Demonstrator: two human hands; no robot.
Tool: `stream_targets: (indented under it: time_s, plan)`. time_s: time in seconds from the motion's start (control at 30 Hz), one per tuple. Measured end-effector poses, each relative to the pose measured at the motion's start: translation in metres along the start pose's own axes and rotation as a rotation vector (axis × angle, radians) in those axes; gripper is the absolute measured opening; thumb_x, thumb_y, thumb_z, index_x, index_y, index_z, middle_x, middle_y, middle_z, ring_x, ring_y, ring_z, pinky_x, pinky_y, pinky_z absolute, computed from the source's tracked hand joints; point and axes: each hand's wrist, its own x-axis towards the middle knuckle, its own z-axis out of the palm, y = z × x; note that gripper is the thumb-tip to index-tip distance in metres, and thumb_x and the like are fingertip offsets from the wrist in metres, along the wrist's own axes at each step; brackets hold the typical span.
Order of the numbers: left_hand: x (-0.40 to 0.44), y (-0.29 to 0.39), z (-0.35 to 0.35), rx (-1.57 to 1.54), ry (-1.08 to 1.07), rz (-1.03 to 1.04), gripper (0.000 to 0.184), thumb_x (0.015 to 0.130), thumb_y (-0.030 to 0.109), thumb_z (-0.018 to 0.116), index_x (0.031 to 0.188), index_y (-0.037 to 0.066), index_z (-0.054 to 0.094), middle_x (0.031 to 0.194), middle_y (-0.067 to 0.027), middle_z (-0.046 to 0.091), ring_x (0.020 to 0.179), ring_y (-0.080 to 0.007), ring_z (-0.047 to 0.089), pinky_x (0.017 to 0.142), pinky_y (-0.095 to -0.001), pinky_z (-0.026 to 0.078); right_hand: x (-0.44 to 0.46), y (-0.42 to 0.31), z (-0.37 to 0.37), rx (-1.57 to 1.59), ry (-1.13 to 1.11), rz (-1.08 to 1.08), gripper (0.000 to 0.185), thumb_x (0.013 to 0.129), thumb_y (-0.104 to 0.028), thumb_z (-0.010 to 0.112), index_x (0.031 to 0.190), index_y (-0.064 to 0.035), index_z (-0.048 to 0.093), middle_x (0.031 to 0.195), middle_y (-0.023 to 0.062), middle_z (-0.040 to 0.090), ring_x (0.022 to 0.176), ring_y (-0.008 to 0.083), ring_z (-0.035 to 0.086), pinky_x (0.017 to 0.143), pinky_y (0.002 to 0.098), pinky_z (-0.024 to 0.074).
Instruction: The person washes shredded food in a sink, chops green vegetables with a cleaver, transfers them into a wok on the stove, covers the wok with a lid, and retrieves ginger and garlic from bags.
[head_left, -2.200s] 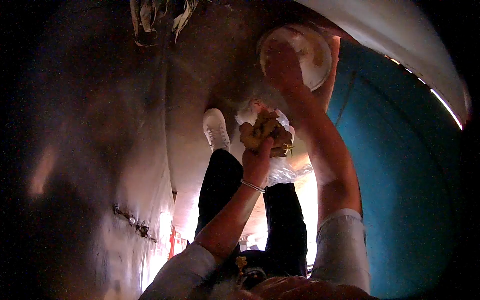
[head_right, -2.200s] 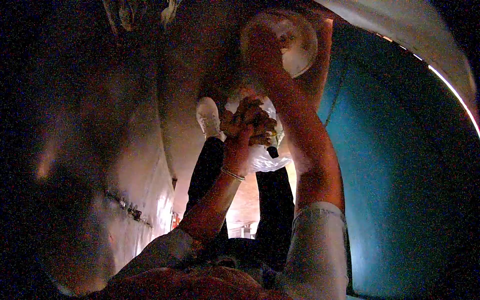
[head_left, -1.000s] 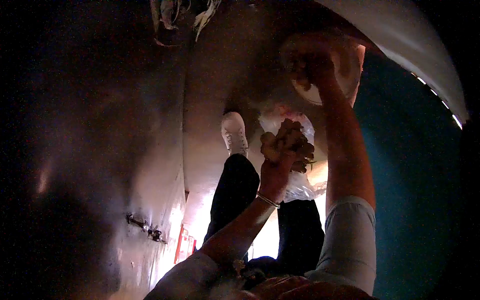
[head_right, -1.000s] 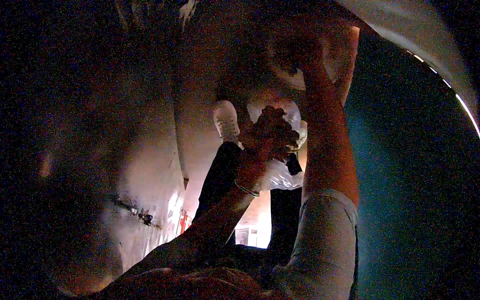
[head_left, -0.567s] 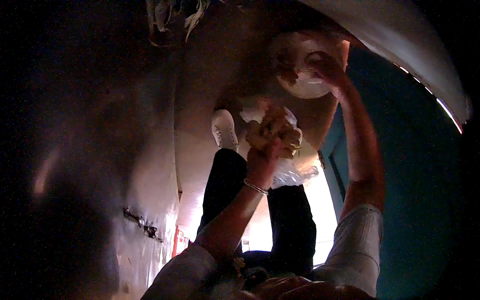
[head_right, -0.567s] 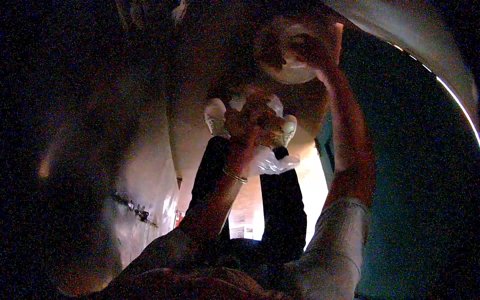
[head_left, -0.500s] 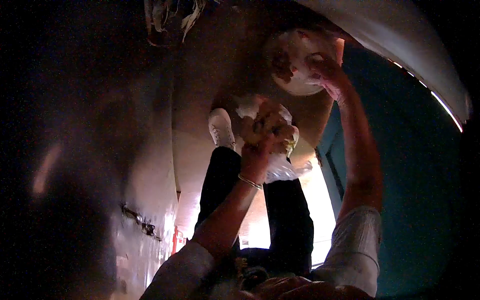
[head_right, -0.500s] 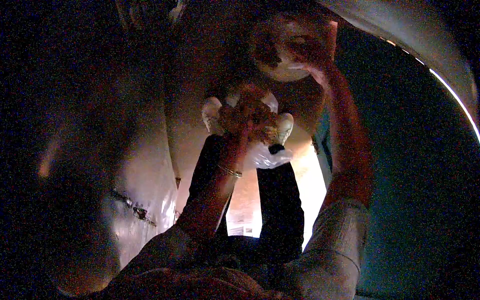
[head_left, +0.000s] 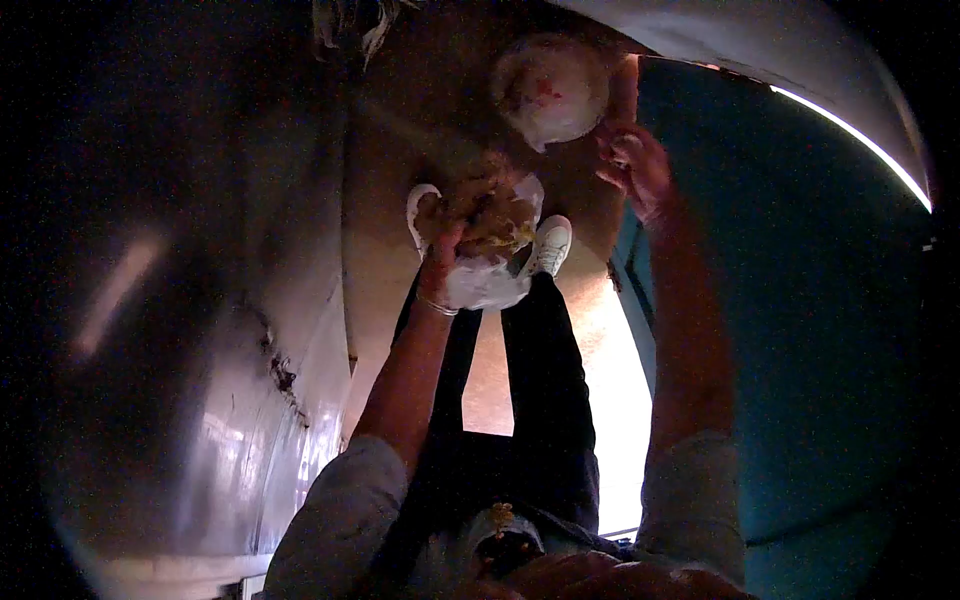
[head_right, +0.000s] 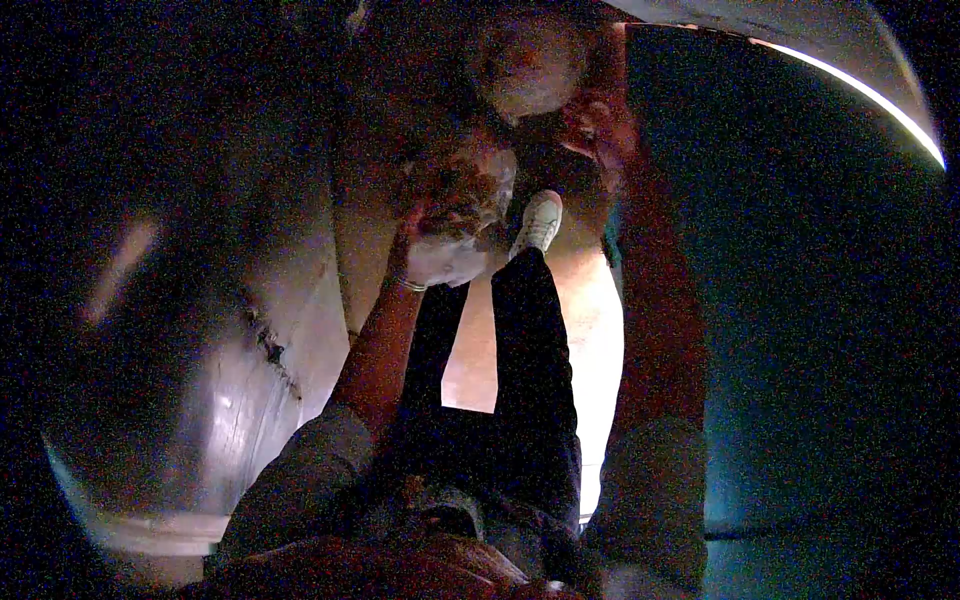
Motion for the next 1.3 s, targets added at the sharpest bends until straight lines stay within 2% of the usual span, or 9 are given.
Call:
stream_targets:
  time_s: [0.03, 0.13, 0.27, 0.33, 0.63, 0.77, 0.83, 1.0, 1.3]
  plan:
    - [-0.015, 0.001, 0.004, -0.095, -0.022, -0.08, 0.066, 0.08, 0.056, 0.048, 0.123, 0.006, 0.046, 0.091, -0.009, 0.056, 0.064, -0.0189, 0.05, 0.055, -0.0317, 0.046, -0.016, 0.002, -0.005, 0.013, 0.011, -0.008, 0.031, 0.085, -0.024, 0.056, 0.109, -0.0066, 0.05, 0.094, 0.0078, 0.056, 0.079, 0.0208, 0.056, 0.065, 0.0356, 0.0506]
    - [-0.05, 0.018, 0.048, -0.148, -0.157, -0.045, 0.064, 0.081, 0.054, 0.049, 0.124, 0.006, 0.045, 0.095, -0.0087, 0.055, 0.07, -0.0193, 0.051, 0.061, -0.033, 0.045, -0.032, 0.046, -0.033, -0.013, 0.12, 0.038, 0.021, 0.084, -0.028, 0.058, 0.092, -0.0083, 0.054, 0.075, 0.0017, 0.054, 0.054, 0.0124, 0.047, 0.048, 0.0285, 0.0423]
    - [-0.071, 0.036, 0.105, -0.15, -0.299, -0.016, 0.064, 0.081, 0.053, 0.05, 0.124, 0.006, 0.045, 0.096, -0.0087, 0.055, 0.072, -0.0195, 0.051, 0.063, -0.0333, 0.045, -0.095, 0.081, -0.008, -0.402, 0.367, 0.125, 0.018, 0.081, -0.025, 0.054, 0.083, -0.0078, 0.053, 0.063, 0.0029, 0.051, 0.051, 0.012, 0.048, 0.045, 0.0268, 0.0369]
    - [-0.076, 0.042, 0.131, -0.131, -0.355, -0.006, 0.063, 0.081, 0.052, 0.05, 0.124, 0.006, 0.045, 0.097, -0.0087, 0.055, 0.074, -0.0196, 0.051, 0.064, -0.0334, 0.045, -0.126, 0.105, -0.02, -0.256, 0.231, 0.111, 0.016, 0.078, -0.023, 0.055, 0.077, -0.0073, 0.053, 0.058, 0.004, 0.05, 0.049, 0.0113, 0.048, 0.044, 0.0256, 0.0367]
    - [-0.101, 0.066, 0.178, -0.098, -0.421, 0.092, 0.062, 0.081, 0.05, 0.051, 0.124, 0.006, 0.045, 0.101, -0.0087, 0.055, 0.079, -0.0201, 0.051, 0.068, -0.034, 0.045, -0.18, 0.142, -0.033, -0.576, 0.15, -0.071, 0.025, 0.083, -0.021, 0.06, 0.098, -0.0024, 0.053, 0.081, 0.008, 0.058, 0.066, 0.0174, 0.055, 0.058, 0.03, 0.045]
    - [-0.122, 0.076, 0.179, -0.085, -0.414, 0.109, 0.061, 0.081, 0.049, 0.052, 0.124, 0.006, 0.045, 0.103, -0.0087, 0.055, 0.081, -0.0203, 0.052, 0.07, -0.0343, 0.046, -0.148, 0.028, 0.085, 0.183, 0.125, 0.165, 0.041, 0.088, -0.027, 0.053, 0.119, -0.0014, 0.048, 0.106, 0.011, 0.057, 0.093, 0.0217, 0.056, 0.081, 0.0326, 0.0464]
    - [-0.131, 0.075, 0.182, -0.073, -0.406, 0.102, 0.061, 0.081, 0.048, 0.052, 0.125, 0.006, 0.045, 0.103, -0.0087, 0.055, 0.083, -0.0204, 0.052, 0.071, -0.0344, 0.046, -0.121, 0.041, 0.094, -0.41, -0.166, -0.385, 0.049, 0.089, -0.031, 0.05, 0.128, -0.0026, 0.04, 0.121, 0.0106, 0.05, 0.108, 0.0221, 0.051, 0.093, 0.0339, 0.0416]
    - [-0.147, 0.074, 0.195, -0.078, -0.37, 0.091, 0.06, 0.081, 0.047, 0.053, 0.125, 0.006, 0.045, 0.106, -0.0087, 0.054, 0.086, -0.0207, 0.052, 0.073, -0.0348, 0.046, -0.105, 0.019, 0.14, 0.342, -0.178, -0.15, 0.049, 0.089, -0.03, 0.051, 0.128, -0.0028, 0.04, 0.122, 0.0105, 0.05, 0.109, 0.022, 0.05, 0.094, 0.0342, 0.0412]
    - [-0.199, 0.071, 0.209, -0.047, -0.356, 0.072, 0.059, 0.081, 0.044, 0.054, 0.125, 0.006, 0.045, 0.109, -0.0087, 0.054, 0.091, -0.0212, 0.052, 0.077, -0.0354, 0.046, -0.136, 0.005, 0.166, 0.594, -0.251, -0.152, 0.05, 0.088, -0.03, 0.051, 0.129, -0.0032, 0.04, 0.124, 0.0104, 0.049, 0.111, 0.0219, 0.049, 0.095, 0.0346, 0.0406]
